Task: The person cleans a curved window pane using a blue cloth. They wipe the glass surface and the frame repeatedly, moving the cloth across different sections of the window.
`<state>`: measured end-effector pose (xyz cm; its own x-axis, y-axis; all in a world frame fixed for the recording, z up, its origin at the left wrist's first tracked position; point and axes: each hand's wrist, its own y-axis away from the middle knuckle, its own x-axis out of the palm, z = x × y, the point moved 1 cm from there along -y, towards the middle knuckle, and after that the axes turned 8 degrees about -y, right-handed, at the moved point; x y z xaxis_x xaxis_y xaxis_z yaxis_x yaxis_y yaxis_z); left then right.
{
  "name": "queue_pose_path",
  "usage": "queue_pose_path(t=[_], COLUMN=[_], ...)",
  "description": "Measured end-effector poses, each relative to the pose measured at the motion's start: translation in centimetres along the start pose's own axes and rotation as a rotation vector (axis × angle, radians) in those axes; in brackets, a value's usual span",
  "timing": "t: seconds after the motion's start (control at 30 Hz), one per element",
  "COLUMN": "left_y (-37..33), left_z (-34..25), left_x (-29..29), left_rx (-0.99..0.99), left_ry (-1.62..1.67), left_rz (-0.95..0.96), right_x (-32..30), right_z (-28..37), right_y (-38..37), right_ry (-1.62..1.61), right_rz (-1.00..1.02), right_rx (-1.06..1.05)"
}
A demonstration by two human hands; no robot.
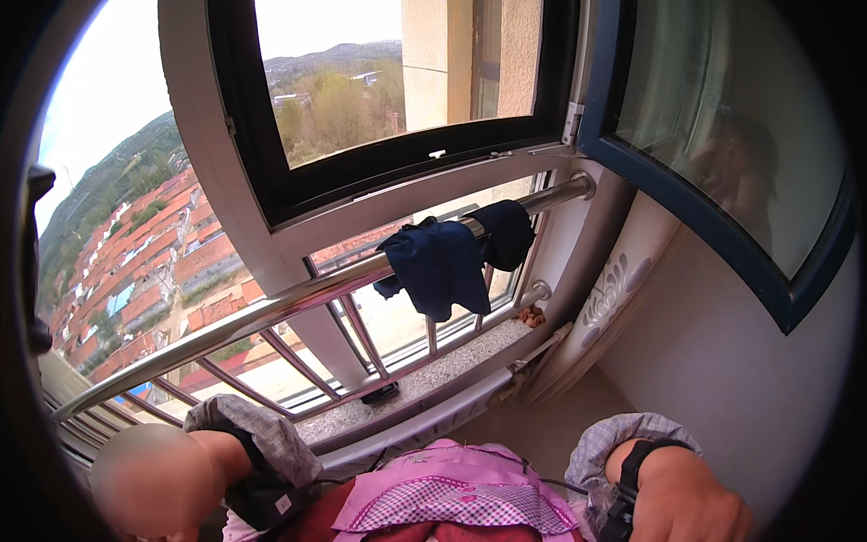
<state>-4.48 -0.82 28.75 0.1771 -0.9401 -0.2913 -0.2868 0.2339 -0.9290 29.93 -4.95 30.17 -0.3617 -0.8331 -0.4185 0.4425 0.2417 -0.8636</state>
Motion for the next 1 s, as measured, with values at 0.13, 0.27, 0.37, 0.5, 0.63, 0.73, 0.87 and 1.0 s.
queue_pose_path(t=[0.13, 0.27, 0.37, 0.5, 0.63, 0.73, 0.87, 1.0], left_y=[4.7, 9.2, 12.4, 15.2, 16.2, 17.1, 18.5, 18.8], left_z=[0.2, 1.1, 2.5, 4.1, 7.2, 11.0, 15.2, 16.6], left_x=[-1.7, -3.7, -5.4, -6.5, -6.6, -6.4, -6.2, -6.5], left_rx=[-0.164, -0.835, -0.93, -0.818, -0.895, -1.045, -0.959, -0.95], left_ry=[-0.513, -1.508, -1.805, -1.72, -1.492, -1.093, -0.323, -0.574], left_rz=[-0.114, -0.453, -0.458, -0.456, -0.502, -0.625, -0.985, -1.005], right_x=[-3.6, -8.4, -9.8, -9.9, -8.3, -5.5, -3.1, -7.1], right_z=[-4.0, -9.8, -13.3, -17.9, -19.8, -19.3, -19.0, -16.3], right_y=[7.5, 16.2, 20.6, 23.2, 20.9, 17.0, 13.6, 14.9], right_ry=[0.19, 0.732, 0.767, 0.823, 0.689, 1.264, 1.174, 0.819], right_rz=[-0.386, -1.122, -1.229, -1.242, -1.21, -0.792, -0.175, -0.612], right_rx=[0.475, 0.972, 0.974, 1.206, 0.997, 0.972, 1.02, 0.977])
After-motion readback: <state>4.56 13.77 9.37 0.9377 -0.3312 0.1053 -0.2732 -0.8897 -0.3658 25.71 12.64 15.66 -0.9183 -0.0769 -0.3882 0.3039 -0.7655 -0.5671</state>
